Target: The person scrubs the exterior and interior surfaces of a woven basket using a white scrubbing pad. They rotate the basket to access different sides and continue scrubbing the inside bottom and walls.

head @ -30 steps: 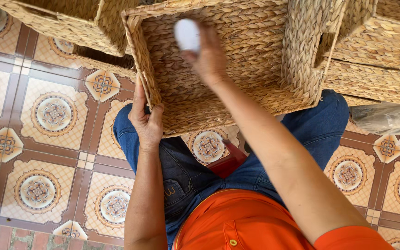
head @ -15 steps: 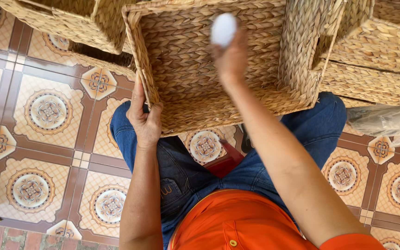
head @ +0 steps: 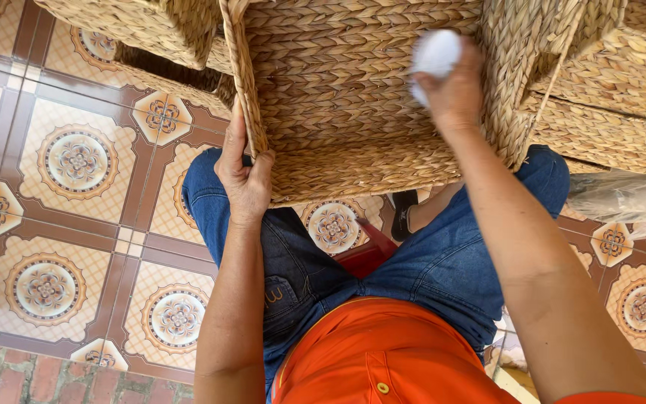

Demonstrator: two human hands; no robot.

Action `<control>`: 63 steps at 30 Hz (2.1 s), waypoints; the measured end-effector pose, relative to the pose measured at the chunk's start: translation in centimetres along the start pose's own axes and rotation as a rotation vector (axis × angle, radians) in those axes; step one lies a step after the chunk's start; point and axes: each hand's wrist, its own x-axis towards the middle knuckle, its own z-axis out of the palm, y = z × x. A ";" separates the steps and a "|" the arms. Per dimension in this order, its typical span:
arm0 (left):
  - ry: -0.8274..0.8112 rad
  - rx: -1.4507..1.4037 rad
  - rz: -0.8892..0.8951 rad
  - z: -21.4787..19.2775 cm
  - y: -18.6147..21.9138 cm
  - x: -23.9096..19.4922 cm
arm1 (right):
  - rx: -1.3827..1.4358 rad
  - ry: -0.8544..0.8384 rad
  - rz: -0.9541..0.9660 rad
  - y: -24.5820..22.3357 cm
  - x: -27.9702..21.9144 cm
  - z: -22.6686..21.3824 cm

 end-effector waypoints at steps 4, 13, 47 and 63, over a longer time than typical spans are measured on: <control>0.000 0.003 0.005 0.1 0.1 -0.2 | -0.029 0.003 0.170 0.8 -0.2 -0.6; 0.000 -0.010 -0.015 0.2 -0.5 -0.7 | -0.105 -0.333 -0.351 -17.0 -9.1 9.8; -0.003 -0.056 -0.004 0.7 -0.7 -1.4 | -0.327 -0.279 0.112 1.2 -3.6 -3.8; -0.003 -0.103 -0.068 0.8 -0.3 -1.2 | -0.249 -0.265 -0.037 -3.3 -4.6 0.8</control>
